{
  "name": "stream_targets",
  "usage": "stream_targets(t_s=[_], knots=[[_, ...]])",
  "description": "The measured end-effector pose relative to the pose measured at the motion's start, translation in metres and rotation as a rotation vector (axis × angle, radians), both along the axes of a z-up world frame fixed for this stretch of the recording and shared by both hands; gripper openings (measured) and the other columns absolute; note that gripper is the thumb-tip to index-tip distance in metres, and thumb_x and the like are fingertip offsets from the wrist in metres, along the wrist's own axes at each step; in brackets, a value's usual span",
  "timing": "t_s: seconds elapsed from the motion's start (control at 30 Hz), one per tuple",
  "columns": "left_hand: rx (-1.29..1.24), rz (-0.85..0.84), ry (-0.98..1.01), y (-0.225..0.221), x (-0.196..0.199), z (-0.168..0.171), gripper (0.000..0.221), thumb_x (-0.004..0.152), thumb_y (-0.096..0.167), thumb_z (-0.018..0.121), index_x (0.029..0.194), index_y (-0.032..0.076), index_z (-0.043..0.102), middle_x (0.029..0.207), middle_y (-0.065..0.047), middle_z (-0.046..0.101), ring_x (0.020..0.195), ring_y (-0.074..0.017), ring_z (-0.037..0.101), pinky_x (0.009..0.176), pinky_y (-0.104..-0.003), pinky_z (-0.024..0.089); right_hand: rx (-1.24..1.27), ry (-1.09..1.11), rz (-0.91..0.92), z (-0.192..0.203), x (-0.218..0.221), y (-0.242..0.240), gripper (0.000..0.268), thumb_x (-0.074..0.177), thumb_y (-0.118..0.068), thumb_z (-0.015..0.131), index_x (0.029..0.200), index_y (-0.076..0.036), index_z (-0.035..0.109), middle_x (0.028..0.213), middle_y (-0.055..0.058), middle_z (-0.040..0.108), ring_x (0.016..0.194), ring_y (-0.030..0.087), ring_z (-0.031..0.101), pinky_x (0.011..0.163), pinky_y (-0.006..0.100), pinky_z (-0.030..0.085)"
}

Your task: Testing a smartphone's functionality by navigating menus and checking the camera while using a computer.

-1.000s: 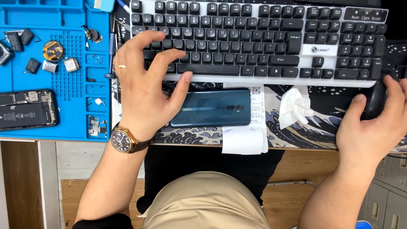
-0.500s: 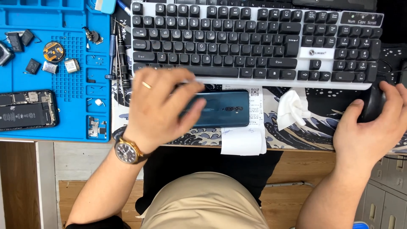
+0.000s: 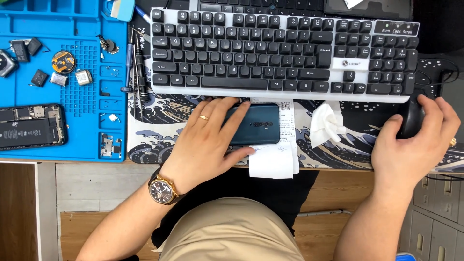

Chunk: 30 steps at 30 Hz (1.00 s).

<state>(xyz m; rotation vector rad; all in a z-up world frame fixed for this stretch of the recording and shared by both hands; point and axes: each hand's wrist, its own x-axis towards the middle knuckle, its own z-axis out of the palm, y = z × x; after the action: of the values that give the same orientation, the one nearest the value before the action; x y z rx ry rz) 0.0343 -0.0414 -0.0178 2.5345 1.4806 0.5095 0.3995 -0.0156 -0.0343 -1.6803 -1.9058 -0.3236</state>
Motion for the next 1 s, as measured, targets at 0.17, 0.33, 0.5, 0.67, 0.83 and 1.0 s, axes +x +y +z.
stream_targets(t_s=[0.17,0.33,0.5,0.67,0.83,1.0], knots=[[0.039,0.102,0.008,-0.006,-0.001,-0.005,0.078,0.095,0.064,0.061,0.145,0.004,0.051,0.132,-0.015,0.052,0.114,-0.0345,0.053,0.101,-0.050,0.043,0.002,0.011,0.001,-0.001,0.001,0.001,0.042,0.095,0.014,0.068,0.136,0.013,0.064,0.139,0.030,0.052,0.125,0.051,0.058,0.099,0.062,0.048],[0.168,0.114,0.055,-0.010,-0.010,-0.004,0.078,0.094,0.068,0.064,0.137,0.003,0.060,0.118,-0.013,0.058,0.099,-0.0318,0.056,0.086,-0.046,0.047,0.019,0.012,0.008,0.000,0.000,0.001,0.042,0.093,0.014,0.067,0.135,0.014,0.064,0.138,0.032,0.052,0.126,0.051,0.058,0.099,0.062,0.049],[0.244,0.052,-0.016,-0.016,-0.036,-0.005,0.076,0.092,0.068,0.068,0.135,0.005,0.061,0.122,-0.013,0.062,0.103,-0.0325,0.059,0.086,-0.047,0.048,0.010,0.014,-0.011,-0.001,0.001,0.000,0.043,0.092,0.013,0.068,0.135,0.012,0.065,0.139,0.030,0.053,0.125,0.050,0.059,0.096,0.062,0.050],[0.250,0.045,-0.229,-0.021,-0.061,-0.007,0.082,0.090,0.064,0.072,0.141,0.002,0.058,0.122,-0.018,0.063,0.109,-0.0328,0.065,0.092,-0.047,0.048,0.007,0.019,0.004,-0.003,0.003,0.000,0.041,0.094,0.014,0.068,0.135,0.013,0.065,0.138,0.030,0.052,0.125,0.050,0.059,0.099,0.060,0.049],[-0.288,0.234,-1.339,-0.031,-0.055,-0.014,0.083,0.101,0.074,0.040,0.112,-0.003,0.068,0.107,-0.015,0.072,0.100,-0.0258,0.072,0.086,-0.035,0.060,0.030,-0.011,0.016,-0.004,0.003,0.002,0.041,0.092,0.012,0.068,0.134,0.015,0.067,0.138,0.032,0.059,0.124,0.051,0.058,0.103,0.059,0.045],[-0.946,-0.119,-2.229,-0.027,-0.040,-0.014,0.102,0.088,0.070,0.054,0.151,-0.009,0.043,0.130,-0.017,0.061,0.110,-0.0239,0.065,0.095,-0.039,0.055,-0.051,-0.122,-0.199,-0.061,0.064,-0.005,0.027,0.115,-0.012,0.072,0.130,0.011,0.076,0.112,0.032,0.078,0.097,0.049,0.073,0.078,0.054,0.056]])
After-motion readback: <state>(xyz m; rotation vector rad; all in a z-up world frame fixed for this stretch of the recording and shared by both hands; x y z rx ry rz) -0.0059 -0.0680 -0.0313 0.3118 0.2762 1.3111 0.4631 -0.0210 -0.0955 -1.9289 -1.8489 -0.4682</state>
